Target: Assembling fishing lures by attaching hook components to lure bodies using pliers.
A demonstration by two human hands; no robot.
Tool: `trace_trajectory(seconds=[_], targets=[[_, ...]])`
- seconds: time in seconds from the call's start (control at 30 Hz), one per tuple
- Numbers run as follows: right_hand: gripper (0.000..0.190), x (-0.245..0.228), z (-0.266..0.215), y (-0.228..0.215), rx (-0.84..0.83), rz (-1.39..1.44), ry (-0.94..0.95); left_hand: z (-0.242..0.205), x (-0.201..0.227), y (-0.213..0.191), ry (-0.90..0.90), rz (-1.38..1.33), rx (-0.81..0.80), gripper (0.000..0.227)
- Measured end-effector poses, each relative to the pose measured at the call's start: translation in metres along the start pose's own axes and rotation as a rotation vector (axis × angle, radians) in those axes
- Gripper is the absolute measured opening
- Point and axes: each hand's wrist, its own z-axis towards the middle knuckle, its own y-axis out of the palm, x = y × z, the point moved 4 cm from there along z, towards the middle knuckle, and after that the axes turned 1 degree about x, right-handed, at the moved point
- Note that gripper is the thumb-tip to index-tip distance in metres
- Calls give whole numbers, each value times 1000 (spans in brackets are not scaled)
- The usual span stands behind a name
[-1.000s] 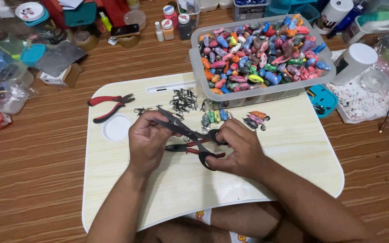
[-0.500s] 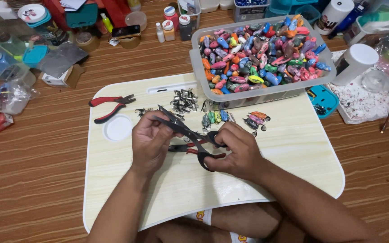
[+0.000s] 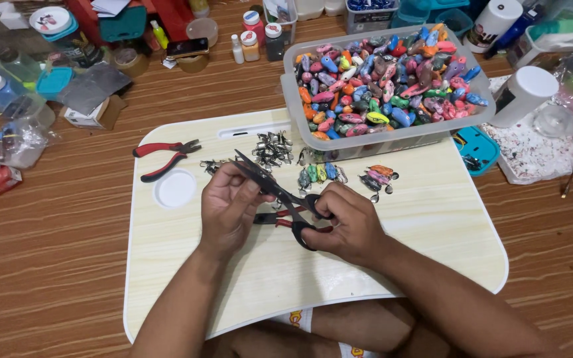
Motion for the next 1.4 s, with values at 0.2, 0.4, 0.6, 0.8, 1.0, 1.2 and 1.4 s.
trace_trajectory(seconds=[0.2, 0.4, 0.6, 0.8, 1.0, 1.2, 1.4], targets=[[44, 20, -3, -7, -31, 69, 135, 0, 9, 18, -11, 12, -87, 23], [36, 27, -2, -6, -68, 29, 216, -1, 11, 21, 14, 67, -150, 35], [36, 37, -6, -5, -80, -33, 265, -4, 11, 28, 28, 134, -179, 37], [36, 37, -4, -7, -91, -71, 273, -4, 8, 31, 34, 155, -197, 37], [35, 33, -1, -6, -99, -72, 261, -5, 11, 33, 65, 232, -241, 20], [37, 32, -1, -5, -114, -141, 247, -4, 15, 37, 100, 292, -252, 17], [36, 23, -4, 4, -247, -358, 67, -4, 24, 41, 150, 315, -263, 13]])
